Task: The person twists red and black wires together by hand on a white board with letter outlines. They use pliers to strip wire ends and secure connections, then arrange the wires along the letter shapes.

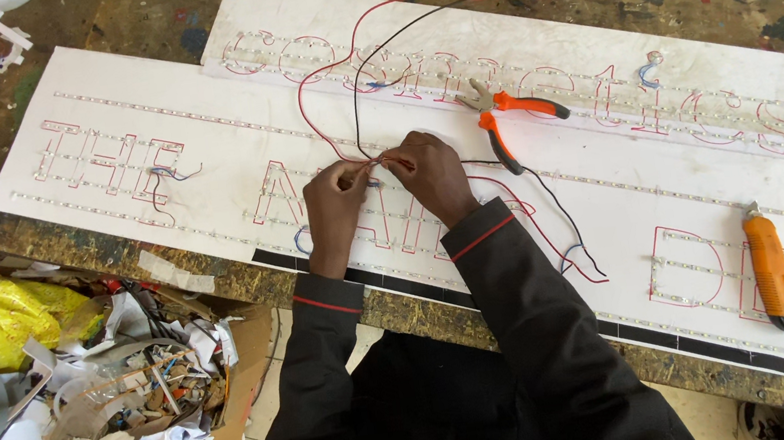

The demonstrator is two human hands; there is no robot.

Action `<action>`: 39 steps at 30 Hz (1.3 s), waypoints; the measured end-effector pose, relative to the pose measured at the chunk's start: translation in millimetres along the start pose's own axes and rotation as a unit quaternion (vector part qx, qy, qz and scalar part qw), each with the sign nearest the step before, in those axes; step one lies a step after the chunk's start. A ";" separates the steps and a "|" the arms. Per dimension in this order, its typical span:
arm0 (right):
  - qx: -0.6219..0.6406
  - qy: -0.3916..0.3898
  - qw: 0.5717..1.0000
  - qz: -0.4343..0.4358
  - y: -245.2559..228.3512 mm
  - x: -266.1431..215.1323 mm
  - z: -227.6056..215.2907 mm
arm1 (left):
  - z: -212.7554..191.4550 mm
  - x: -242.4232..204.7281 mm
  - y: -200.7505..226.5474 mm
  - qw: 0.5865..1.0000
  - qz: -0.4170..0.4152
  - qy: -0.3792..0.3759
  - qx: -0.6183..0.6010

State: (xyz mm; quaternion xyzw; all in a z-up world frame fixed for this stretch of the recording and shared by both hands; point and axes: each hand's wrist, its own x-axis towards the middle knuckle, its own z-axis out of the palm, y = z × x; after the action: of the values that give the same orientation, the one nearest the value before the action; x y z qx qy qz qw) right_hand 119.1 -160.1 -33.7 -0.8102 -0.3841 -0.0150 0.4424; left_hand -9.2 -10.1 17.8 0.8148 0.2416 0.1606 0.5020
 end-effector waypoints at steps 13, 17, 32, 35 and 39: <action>0.027 0.033 0.999 -0.001 -9.4 -1.0 -5.0 | -14.3 29.4 -8.9 0.996 -0.066 -0.048 0.042; -0.030 0.012 0.999 0.000 -22.5 -1.9 -14.8 | -33.5 85.0 -43.9 0.985 -0.062 -0.013 0.160; 0.014 0.025 0.999 0.016 -19.7 5.6 -18.0 | 46.8 148.8 -32.4 0.966 0.073 0.083 0.232; -0.009 0.027 0.999 0.033 -16.8 0.6 -8.3 | 46.8 137.2 -34.6 0.989 0.065 0.047 0.121; -0.051 0.044 0.997 0.047 -19.9 1.0 -6.7 | 48.7 142.3 -28.9 1.000 0.015 -0.014 -0.024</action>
State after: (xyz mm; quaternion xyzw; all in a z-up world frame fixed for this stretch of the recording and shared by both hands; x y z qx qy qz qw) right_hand 109.3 -158.1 -15.2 -0.8473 -0.3246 -0.0493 0.4174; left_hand 127.0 43.8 -27.0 0.8083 0.2183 0.1627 0.5220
